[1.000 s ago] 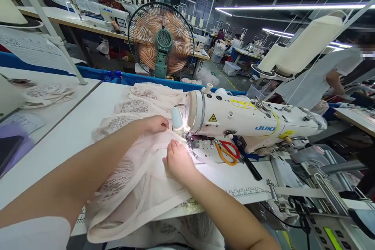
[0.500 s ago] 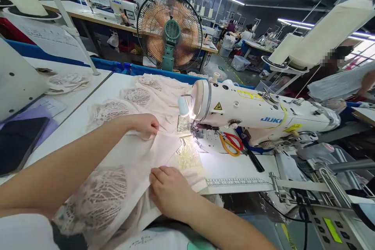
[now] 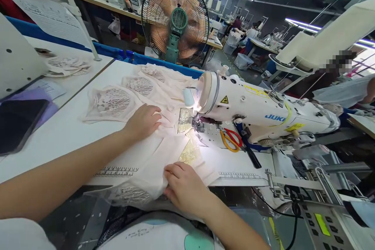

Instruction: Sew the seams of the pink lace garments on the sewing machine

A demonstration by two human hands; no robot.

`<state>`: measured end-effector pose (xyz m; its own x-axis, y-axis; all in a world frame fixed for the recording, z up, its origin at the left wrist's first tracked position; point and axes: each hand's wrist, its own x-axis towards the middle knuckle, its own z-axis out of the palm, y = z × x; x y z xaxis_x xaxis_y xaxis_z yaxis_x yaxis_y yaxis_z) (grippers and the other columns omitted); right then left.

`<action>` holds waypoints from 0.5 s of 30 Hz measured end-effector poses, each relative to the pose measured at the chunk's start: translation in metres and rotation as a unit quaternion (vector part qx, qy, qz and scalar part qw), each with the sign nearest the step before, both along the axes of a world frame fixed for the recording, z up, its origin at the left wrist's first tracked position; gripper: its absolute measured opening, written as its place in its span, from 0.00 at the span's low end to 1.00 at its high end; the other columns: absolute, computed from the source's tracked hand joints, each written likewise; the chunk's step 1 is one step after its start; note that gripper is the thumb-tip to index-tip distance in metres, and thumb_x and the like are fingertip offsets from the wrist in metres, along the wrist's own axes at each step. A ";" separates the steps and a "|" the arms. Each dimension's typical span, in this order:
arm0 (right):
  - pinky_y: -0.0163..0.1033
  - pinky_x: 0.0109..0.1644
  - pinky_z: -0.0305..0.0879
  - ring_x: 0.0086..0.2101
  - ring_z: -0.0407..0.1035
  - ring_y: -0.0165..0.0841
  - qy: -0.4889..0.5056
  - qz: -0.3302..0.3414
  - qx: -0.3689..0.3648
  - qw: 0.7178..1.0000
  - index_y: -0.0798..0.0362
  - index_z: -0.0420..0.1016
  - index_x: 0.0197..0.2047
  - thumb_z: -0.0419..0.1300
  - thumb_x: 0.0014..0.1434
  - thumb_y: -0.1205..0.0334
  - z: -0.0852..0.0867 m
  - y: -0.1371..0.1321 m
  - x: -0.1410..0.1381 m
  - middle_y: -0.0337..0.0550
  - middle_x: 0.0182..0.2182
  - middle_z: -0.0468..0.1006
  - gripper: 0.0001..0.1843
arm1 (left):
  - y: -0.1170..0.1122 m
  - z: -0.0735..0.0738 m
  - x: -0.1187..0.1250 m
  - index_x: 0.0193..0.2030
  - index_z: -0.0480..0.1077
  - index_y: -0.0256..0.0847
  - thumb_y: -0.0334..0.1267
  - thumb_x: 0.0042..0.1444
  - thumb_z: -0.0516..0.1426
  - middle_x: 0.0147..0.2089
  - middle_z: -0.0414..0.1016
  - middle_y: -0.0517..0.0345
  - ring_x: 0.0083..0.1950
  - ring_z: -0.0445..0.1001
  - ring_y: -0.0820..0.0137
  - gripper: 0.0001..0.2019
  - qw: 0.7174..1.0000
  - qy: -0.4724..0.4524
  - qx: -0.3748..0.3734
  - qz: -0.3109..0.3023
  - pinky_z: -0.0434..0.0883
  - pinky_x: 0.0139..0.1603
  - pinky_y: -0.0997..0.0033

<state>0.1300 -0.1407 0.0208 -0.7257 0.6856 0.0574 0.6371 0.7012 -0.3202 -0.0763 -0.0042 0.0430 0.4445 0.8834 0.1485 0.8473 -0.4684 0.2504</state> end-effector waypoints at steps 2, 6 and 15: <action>0.44 0.54 0.65 0.48 0.66 0.41 -0.004 0.007 -0.010 1.000 0.61 0.73 0.49 0.64 0.57 0.61 0.001 0.003 0.000 0.52 0.50 0.74 0.18 | -0.017 -0.005 0.000 0.43 0.74 0.41 0.40 0.61 0.42 0.55 0.72 0.47 0.58 0.67 0.61 0.20 0.998 -0.009 -0.008 -0.067 0.62 0.62 0.62; 0.43 0.56 0.64 0.49 0.66 0.41 -0.006 0.029 -0.027 0.999 0.62 0.72 0.50 0.64 0.57 0.61 0.005 0.007 0.003 0.53 0.51 0.73 0.20 | -0.041 -0.024 -0.006 0.59 0.67 0.37 0.42 0.62 0.47 0.64 0.65 0.44 0.65 0.62 0.59 0.23 0.981 0.037 -0.060 -0.181 0.60 0.64 0.63; 0.43 0.51 0.70 0.46 0.73 0.38 -0.004 -0.291 -0.005 0.957 0.53 0.75 0.45 0.45 0.63 0.60 0.025 0.040 0.118 0.49 0.44 0.79 0.19 | -0.046 -0.047 -0.017 0.66 0.58 0.37 0.48 0.62 0.49 0.70 0.49 0.40 0.71 0.48 0.54 0.28 0.982 0.079 -0.088 -0.145 0.47 0.70 0.55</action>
<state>0.2481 -0.1010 0.0454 -0.2204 0.9744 0.0450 0.9213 0.2231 -0.3184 -0.0929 -0.0507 -0.0036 0.6863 0.7221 -0.0865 0.7196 -0.6570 0.2247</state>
